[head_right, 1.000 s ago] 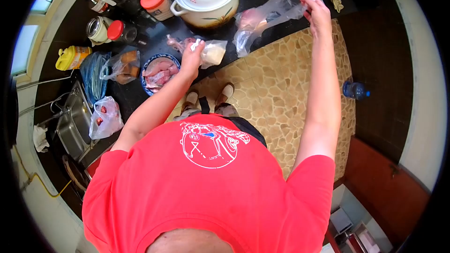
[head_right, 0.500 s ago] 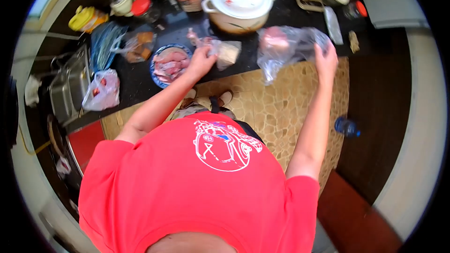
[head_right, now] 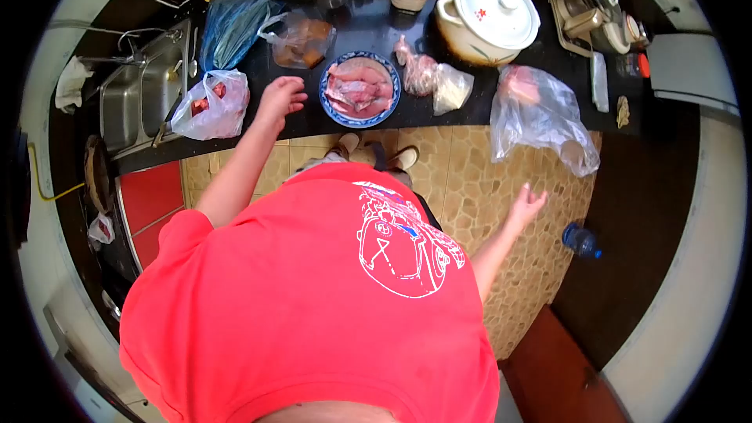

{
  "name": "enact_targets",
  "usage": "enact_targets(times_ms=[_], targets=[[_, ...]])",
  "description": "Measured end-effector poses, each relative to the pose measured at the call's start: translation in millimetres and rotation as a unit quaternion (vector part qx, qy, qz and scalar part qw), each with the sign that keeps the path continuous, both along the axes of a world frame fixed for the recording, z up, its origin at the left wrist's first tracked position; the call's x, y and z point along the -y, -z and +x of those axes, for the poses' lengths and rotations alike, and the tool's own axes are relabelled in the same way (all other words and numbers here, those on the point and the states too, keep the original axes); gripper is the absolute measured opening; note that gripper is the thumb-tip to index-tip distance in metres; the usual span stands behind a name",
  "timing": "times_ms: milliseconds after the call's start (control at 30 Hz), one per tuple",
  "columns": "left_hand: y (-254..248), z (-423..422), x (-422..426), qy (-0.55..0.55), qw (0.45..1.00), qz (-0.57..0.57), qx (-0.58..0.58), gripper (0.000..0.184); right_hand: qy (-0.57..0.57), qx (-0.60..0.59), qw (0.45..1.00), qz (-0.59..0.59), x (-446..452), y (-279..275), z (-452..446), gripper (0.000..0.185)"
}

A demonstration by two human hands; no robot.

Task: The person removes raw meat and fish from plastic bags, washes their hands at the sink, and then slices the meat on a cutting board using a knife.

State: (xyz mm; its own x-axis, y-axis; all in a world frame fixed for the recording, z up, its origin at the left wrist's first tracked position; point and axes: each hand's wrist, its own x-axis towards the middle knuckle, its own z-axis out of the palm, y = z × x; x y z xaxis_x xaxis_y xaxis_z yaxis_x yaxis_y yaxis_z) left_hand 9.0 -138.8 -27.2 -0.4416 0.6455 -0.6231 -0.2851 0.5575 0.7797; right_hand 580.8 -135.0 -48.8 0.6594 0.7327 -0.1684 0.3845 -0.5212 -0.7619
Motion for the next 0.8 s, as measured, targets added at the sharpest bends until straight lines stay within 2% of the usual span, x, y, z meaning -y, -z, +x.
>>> enact_targets(times_ms=[33, 100, 200, 333, 500, 633, 800], targets=[[1.8, -11.9, 0.1, -0.017, 1.000, -0.007, 0.012, 0.019, 0.008, 0.005, 1.000, -0.005, 11.9, -3.9, -20.1, 0.073], [9.0, -28.3, -0.5, -0.017, 1.000, 0.008, 0.024, 0.019, 0.020, -0.070, 0.997, -0.031, 26.7, -16.2, -67.5, 0.072], [17.1, -36.6, -2.6, 0.031, 0.999, -0.016, 0.039, 0.019, 0.005, -0.085, 0.995, -0.043, 48.4, -11.3, -101.8, 0.071], [29.3, -35.8, 0.6, 0.094, 0.993, -0.025, 0.063, 0.021, 0.002, -0.112, 0.991, -0.070, 71.8, -23.1, -138.2, 0.068], [30.2, -40.4, 12.1, 0.120, 0.988, -0.034, 0.097, 0.019, -0.006, -0.118, 0.991, -0.064, 85.4, -26.2, -150.7, 0.064], [30.6, -44.4, 20.9, 0.103, 0.990, -0.033, 0.091, 0.019, -0.034, -0.153, 0.985, -0.075, 79.2, -26.8, -152.8, 0.058], [20.3, -47.7, 43.7, 0.028, 0.996, 0.021, 0.085, 0.020, -0.107, -0.173, 0.977, -0.058, 42.5, -18.9, -157.3, 0.052]])
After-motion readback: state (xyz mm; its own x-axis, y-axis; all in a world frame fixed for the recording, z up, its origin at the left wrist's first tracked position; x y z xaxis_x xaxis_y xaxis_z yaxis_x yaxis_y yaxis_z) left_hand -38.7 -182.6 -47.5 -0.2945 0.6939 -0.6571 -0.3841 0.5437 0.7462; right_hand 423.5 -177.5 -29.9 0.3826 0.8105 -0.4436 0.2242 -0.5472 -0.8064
